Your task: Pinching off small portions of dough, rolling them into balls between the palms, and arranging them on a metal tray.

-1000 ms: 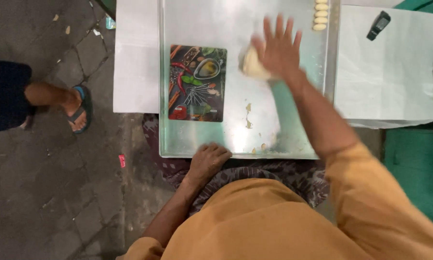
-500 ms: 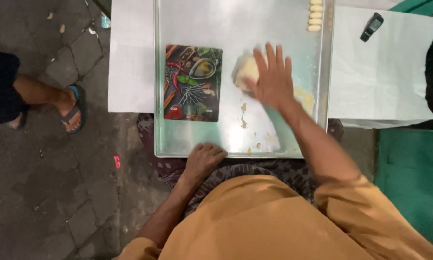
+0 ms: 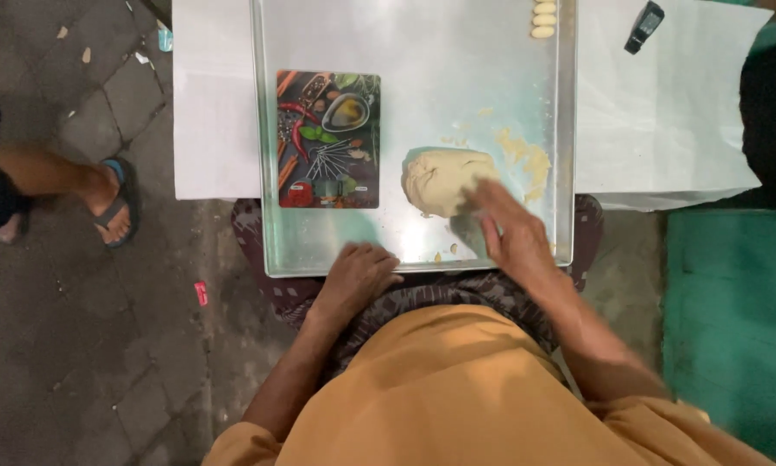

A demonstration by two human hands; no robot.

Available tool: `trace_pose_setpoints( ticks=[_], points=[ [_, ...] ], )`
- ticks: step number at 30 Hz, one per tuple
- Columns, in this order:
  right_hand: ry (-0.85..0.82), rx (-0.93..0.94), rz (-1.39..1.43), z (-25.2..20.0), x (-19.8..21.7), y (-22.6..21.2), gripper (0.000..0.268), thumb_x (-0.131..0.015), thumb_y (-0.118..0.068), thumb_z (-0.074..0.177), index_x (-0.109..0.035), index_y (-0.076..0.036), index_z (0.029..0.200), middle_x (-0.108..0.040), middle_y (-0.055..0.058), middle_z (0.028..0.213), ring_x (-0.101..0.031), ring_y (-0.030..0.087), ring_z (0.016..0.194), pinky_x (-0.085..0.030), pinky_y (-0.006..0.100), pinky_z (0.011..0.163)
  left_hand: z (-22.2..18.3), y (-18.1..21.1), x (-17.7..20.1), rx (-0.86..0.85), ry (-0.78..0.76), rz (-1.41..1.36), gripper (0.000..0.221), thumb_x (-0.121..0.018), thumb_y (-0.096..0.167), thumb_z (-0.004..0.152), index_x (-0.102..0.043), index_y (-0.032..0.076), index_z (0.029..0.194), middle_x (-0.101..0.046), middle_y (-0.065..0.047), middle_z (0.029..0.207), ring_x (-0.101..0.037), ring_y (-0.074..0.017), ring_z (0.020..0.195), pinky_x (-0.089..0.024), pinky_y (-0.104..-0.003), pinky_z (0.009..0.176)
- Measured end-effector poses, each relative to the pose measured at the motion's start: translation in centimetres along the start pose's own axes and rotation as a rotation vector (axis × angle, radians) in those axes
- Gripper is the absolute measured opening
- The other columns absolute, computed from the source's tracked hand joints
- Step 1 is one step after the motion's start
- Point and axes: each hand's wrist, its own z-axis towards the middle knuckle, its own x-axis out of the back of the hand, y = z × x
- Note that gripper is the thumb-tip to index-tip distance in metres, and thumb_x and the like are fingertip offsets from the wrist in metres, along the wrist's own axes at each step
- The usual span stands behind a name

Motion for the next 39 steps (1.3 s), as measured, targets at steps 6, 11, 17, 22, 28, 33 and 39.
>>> trace_pose_setpoints(
  ticks=[6,11,17,22,28,33,39],
  points=[
    [0.071,-0.037,-0.341,0.6,-1.5,9.0,0.041,-0.074,-0.024,0.098,-0.069,-0.018,0.138,-0.065,0.015,0.141,-0.065,0.029,0.125,-0.058,0.041,0.097,5.7,1.1,-1.4,-0.059,0.248,-0.101,0.017,-0.067,0.024,0.099,-0.069,0.015,0.114,-0.067,-0.007,0.104,-0.066,-0.0305,0.097,-0.054,-0.041,0.081],
    [0.195,-0.077,-0.120,1.6,-1.2,7.5,0.035,-0.083,-0.006,0.090,-0.076,-0.006,0.124,-0.072,0.019,0.118,-0.073,0.039,0.096,-0.065,0.037,0.076,11.6,4.8,1.3,-0.135,0.308,-0.052,0.033,-0.054,0.024,0.108,-0.060,0.011,0.138,-0.055,-0.010,0.148,-0.050,-0.0321,0.140,-0.039,-0.044,0.115],
    [0.218,-0.175,-0.009,1.5,-1.1,9.4,0.029,-0.085,-0.006,0.086,-0.078,-0.006,0.115,-0.074,0.015,0.100,-0.075,0.031,0.083,-0.065,0.034,0.070,13.7,4.4,-3.3,-0.011,0.098,0.128,0.036,-0.062,0.023,0.104,-0.064,0.016,0.139,-0.051,-0.006,0.153,-0.038,-0.0276,0.148,-0.024,-0.047,0.122],
    [0.224,-0.260,0.010,0.8,-0.6,8.1,0.022,-0.083,-0.004,0.084,-0.079,-0.004,0.105,-0.071,0.018,0.084,-0.072,0.030,0.072,-0.063,0.037,0.062,13.9,3.7,-4.5,0.028,0.132,0.060,0.033,-0.061,0.026,0.104,-0.066,0.021,0.136,-0.053,-0.002,0.151,-0.040,-0.0264,0.147,-0.027,-0.047,0.121],
    [0.238,-0.458,0.174,-1.7,-0.5,8.9,0.019,-0.081,-0.007,0.079,-0.078,-0.009,0.097,-0.071,0.011,0.078,-0.069,0.018,0.071,-0.060,0.034,0.065,13.9,3.1,-6.0,0.030,0.148,-0.012,0.031,-0.056,0.028,0.107,-0.066,0.023,0.136,-0.053,-0.002,0.151,-0.039,-0.0275,0.149,-0.026,-0.049,0.122],
    [0.266,-0.628,0.211,-3.6,1.8,7.4,0.016,-0.080,-0.014,0.078,-0.078,-0.016,0.094,-0.071,0.003,0.078,-0.067,0.010,0.073,-0.058,0.031,0.067,14.1,2.5,-6.1,0.063,0.162,-0.062,0.035,-0.050,0.033,0.109,-0.064,0.024,0.140,-0.053,-0.002,0.153,-0.038,-0.0271,0.150,-0.025,-0.049,0.124],
    [0.393,-0.615,0.929,-3.6,2.2,8.0,0.023,-0.062,-0.004,0.103,-0.067,-0.002,0.125,-0.067,0.000,0.097,-0.074,0.012,0.092,-0.067,0.029,0.089,14.5,2.7,-7.2,0.082,0.129,-0.187,0.039,-0.055,0.041,0.107,-0.065,0.024,0.140,-0.053,-0.003,0.153,-0.038,-0.0300,0.149,-0.018,-0.058,0.123]
  ],
)
